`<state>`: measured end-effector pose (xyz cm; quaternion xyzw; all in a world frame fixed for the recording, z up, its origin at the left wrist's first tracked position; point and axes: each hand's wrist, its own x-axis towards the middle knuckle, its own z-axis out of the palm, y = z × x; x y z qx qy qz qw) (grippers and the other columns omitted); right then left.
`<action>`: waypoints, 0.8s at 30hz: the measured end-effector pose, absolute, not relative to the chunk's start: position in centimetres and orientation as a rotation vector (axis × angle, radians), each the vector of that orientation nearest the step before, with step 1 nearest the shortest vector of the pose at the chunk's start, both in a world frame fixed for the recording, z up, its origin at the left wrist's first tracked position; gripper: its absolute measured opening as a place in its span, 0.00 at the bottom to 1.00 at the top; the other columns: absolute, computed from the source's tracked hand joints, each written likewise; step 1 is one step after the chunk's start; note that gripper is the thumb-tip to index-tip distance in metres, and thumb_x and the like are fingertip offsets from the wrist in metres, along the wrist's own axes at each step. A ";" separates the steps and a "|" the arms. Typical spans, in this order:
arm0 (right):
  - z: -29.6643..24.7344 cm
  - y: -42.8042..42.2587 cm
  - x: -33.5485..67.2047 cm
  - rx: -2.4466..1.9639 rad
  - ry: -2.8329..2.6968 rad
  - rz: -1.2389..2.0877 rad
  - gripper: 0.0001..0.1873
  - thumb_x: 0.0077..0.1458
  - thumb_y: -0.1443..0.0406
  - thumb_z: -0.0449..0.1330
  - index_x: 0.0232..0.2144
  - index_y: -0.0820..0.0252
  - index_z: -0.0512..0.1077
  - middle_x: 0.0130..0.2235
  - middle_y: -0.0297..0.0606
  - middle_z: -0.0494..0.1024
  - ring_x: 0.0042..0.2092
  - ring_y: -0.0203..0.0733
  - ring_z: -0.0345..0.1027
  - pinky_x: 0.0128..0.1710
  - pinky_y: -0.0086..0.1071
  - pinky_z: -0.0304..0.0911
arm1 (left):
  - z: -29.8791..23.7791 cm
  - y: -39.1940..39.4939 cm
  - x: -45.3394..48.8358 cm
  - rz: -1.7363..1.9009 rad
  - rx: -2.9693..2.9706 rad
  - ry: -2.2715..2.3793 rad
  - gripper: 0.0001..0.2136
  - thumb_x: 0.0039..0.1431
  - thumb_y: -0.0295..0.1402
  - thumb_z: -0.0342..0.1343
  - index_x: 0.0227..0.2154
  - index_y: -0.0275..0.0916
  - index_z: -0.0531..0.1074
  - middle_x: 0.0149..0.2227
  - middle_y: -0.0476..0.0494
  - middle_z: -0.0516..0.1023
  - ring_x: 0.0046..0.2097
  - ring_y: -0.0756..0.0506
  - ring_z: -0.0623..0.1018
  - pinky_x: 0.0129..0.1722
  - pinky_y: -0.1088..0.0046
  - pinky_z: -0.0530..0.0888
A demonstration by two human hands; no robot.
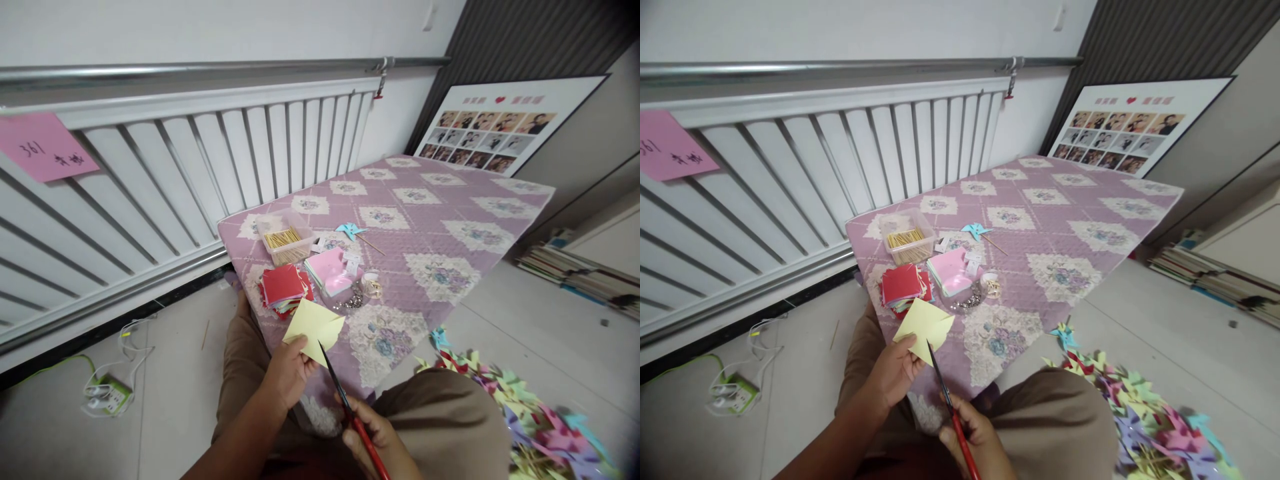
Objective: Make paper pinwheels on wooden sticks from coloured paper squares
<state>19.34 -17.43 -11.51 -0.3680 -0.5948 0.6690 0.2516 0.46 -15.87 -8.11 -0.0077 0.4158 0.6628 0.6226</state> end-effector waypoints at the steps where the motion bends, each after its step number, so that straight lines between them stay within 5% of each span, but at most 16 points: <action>1: -11.4 -17.5 19.4 -0.997 -1.614 1.825 0.28 0.48 0.46 0.63 0.47 0.55 0.75 0.29 0.36 0.73 0.27 0.40 0.61 0.31 0.33 0.62 | -8.1 -15.9 0.5 1.521 -0.013 0.955 0.12 0.45 0.30 0.65 0.34 0.39 0.72 0.35 0.43 0.78 0.33 0.47 0.75 0.31 0.73 0.69; 8: -10.6 -17.9 19.6 -0.993 -1.616 1.820 0.31 0.50 0.45 0.60 0.49 0.56 0.74 0.29 0.36 0.72 0.29 0.40 0.62 0.33 0.32 0.63 | -7.3 -16.3 0.6 1.519 0.002 0.989 0.13 0.44 0.30 0.65 0.35 0.39 0.72 0.33 0.44 0.79 0.31 0.48 0.75 0.28 0.75 0.69; 16: -10.9 -18.2 22.1 -0.922 -1.758 1.875 0.36 0.50 0.44 0.60 0.56 0.55 0.67 0.39 0.42 0.75 0.41 0.51 0.67 0.43 0.40 0.63 | -7.1 -16.5 -0.7 1.551 0.044 1.043 0.13 0.43 0.32 0.64 0.33 0.37 0.69 0.26 0.50 0.75 0.24 0.53 0.71 0.24 0.79 0.66; 24: -10.9 -17.5 23.7 -1.021 -1.373 1.915 0.35 0.51 0.42 0.57 0.54 0.54 0.64 0.32 0.36 0.73 0.23 0.33 0.60 0.20 0.25 0.55 | -6.0 -17.7 -2.5 1.357 0.375 1.140 0.10 0.44 0.35 0.62 0.29 0.33 0.73 0.21 0.48 0.73 0.19 0.53 0.67 0.16 0.80 0.60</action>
